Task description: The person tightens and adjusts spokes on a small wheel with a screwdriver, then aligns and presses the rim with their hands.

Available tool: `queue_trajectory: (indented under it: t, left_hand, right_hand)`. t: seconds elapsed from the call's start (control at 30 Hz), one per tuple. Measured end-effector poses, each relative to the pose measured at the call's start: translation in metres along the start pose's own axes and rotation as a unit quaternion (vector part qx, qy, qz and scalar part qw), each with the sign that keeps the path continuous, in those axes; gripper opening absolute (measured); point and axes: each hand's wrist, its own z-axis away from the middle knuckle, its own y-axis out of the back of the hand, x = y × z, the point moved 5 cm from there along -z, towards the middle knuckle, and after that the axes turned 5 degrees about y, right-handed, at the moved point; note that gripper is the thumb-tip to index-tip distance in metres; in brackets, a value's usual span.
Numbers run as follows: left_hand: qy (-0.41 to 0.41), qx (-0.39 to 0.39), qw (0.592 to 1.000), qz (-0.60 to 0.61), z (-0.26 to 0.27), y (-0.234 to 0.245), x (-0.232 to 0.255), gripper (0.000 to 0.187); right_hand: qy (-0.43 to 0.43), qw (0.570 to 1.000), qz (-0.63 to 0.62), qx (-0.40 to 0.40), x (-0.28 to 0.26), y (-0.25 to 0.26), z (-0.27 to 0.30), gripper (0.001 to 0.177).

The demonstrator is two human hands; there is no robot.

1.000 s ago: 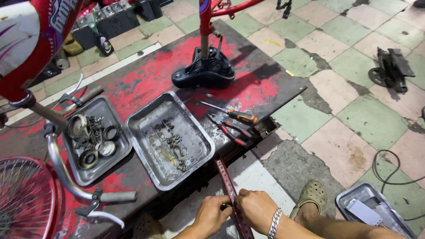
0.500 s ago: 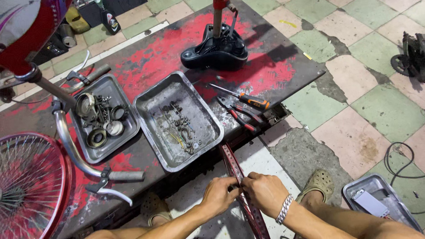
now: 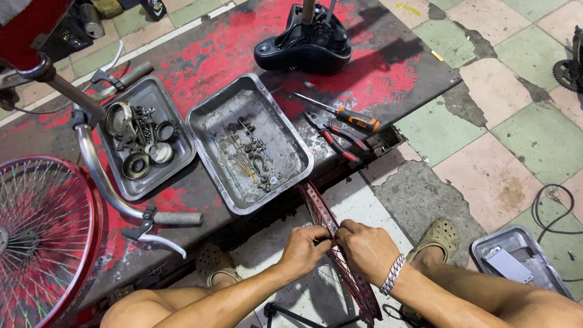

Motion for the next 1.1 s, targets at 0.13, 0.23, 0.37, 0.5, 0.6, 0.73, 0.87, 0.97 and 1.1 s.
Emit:
queue_trajectory:
  t: [0.13,0.23,0.37,0.5,0.6,0.73,0.87,0.97,1.1]
  left_hand:
    - [0.004,-0.017,1.0,-0.006,-0.003,0.0,0.003,0.013]
    - [-0.014,-0.013,1.0,-0.008,-0.001,0.0,0.004,0.012]
    - [-0.026,-0.012,0.999,-0.022,0.001,-0.001,0.004,0.014]
    - [-0.004,-0.028,1.0,-0.007,0.001,-0.005,0.001,0.014]
    - [-0.027,-0.019,0.999,-0.014,0.001,-0.002,0.003,0.012]
    - [-0.014,-0.033,0.999,-0.027,0.001,-0.003,0.003,0.01]
    - [-0.027,-0.028,0.999,-0.027,0.0,-0.003,0.002,0.012]
    - [-0.04,-0.014,0.999,-0.017,-0.002,-0.002,0.0,0.015]
    - [0.016,-0.046,0.999,-0.023,-0.004,-0.008,-0.008,0.014]
  right_hand:
    - [0.013,1.0,-0.011,0.025,0.0,0.006,0.0,0.013]
    - [0.02,0.999,-0.011,0.035,0.001,0.006,0.002,0.013]
    - [0.044,0.997,0.018,0.06,-0.002,0.004,0.002,0.015]
    - [0.03,0.999,0.03,0.005,0.0,-0.001,0.0,0.016]
    - [0.034,0.999,0.014,0.008,0.001,0.003,0.002,0.021]
    - [0.034,0.999,0.004,-0.002,0.002,0.005,0.003,0.02]
    - [0.022,1.0,-0.002,0.001,0.003,0.004,0.004,0.015]
    - [0.029,0.999,0.004,0.023,0.003,0.002,0.004,0.016]
    - [0.042,0.998,0.021,0.042,0.003,-0.001,0.004,0.016]
